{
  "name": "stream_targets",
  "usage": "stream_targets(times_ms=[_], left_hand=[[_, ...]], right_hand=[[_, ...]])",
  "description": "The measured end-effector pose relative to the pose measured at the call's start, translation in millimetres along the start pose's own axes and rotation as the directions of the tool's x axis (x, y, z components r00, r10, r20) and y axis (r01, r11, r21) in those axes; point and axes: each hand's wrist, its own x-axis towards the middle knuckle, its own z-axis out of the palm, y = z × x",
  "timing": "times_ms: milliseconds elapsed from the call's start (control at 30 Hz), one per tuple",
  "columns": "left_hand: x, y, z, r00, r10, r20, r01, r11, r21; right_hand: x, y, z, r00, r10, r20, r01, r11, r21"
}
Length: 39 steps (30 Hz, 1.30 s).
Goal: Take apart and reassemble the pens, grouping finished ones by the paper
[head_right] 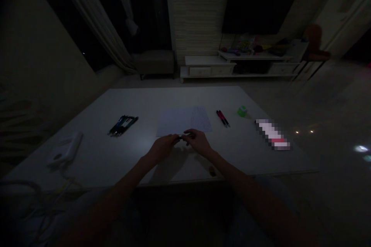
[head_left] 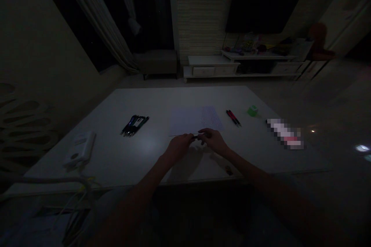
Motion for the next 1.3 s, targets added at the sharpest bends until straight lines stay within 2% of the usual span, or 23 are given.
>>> stream_targets(times_ms=[100,167,267,333,500,567,700,767,867,933,967,1033,1100,1200,1233,1300], left_hand=[[-0.3,-0.5,1.7,1.000,0.019,-0.019,-0.019,1.000,0.021],[-0.4,-1.4,2.6,0.999,0.029,-0.022,-0.028,0.999,0.029],[-0.3,-3.1,3.2,0.999,0.037,-0.028,-0.037,0.999,0.019],[-0.4,-4.0,3.5,0.999,0.035,-0.034,-0.035,0.999,0.016],[-0.8,-3.9,4.5,0.997,0.064,-0.045,-0.062,0.997,0.034],[-0.5,-3.5,4.5,0.996,0.078,-0.045,-0.077,0.997,0.032],[0.6,-3.8,4.3,0.998,0.053,-0.026,-0.053,0.999,-0.003],[0.8,-4.4,4.8,0.999,0.047,-0.019,-0.047,0.999,-0.020],[0.4,-4.7,6.0,0.999,0.040,-0.026,-0.041,0.999,-0.012],[-0.2,-4.5,6.5,0.999,0.040,-0.026,-0.040,0.999,0.003],[-0.5,-4.3,6.7,0.999,0.044,-0.024,-0.044,0.999,0.008],[-0.8,-4.0,6.7,0.998,0.055,-0.025,-0.055,0.998,0.004],[-0.7,-4.0,6.6,0.998,0.057,-0.034,-0.058,0.998,-0.022],[-0.4,-4.2,5.9,0.998,0.052,-0.032,-0.053,0.997,-0.059],[-0.3,-4.2,5.6,0.999,0.047,-0.025,-0.049,0.997,-0.059],[-0.2,-4.1,5.1,0.999,0.042,-0.014,-0.042,0.998,-0.046]], right_hand=[[0.5,0.8,-1.1,0.992,0.091,0.092,-0.093,0.995,0.019],[0.9,0.7,-1.6,0.995,0.056,0.084,-0.059,0.998,0.034],[0.6,-1.5,-1.8,0.999,-0.052,0.001,0.052,0.999,0.002],[0.1,-3.3,-1.5,0.998,-0.057,-0.013,0.057,0.998,-0.015],[-0.1,-2.9,-0.2,0.982,0.147,0.116,-0.149,0.989,0.010],[-0.6,-2.4,0.4,0.988,0.109,0.111,-0.112,0.994,0.016],[-3.7,-4.7,1.1,0.993,-0.118,-0.029,0.116,0.992,-0.049],[-5.0,-6.1,1.3,0.985,-0.165,-0.052,0.161,0.984,-0.077],[-4.3,-5.7,1.2,1.000,-0.016,0.017,0.017,0.999,-0.049],[-2.8,-4.0,1.2,0.991,0.093,0.092,-0.089,0.995,-0.037],[-2.2,-3.1,1.3,0.988,0.107,0.114,-0.103,0.994,-0.035],[-2.1,-2.0,1.4,0.995,0.047,0.093,-0.044,0.998,-0.033],[-3.5,-2.0,1.5,0.996,-0.083,0.018,0.084,0.994,-0.067],[-6.2,-2.7,1.8,0.972,-0.228,-0.050,0.219,0.966,-0.140],[-6.5,-2.6,1.9,0.973,-0.227,-0.046,0.218,0.965,-0.145],[-5.6,-1.5,2.5,0.991,-0.132,-0.018,0.129,0.985,-0.111]])
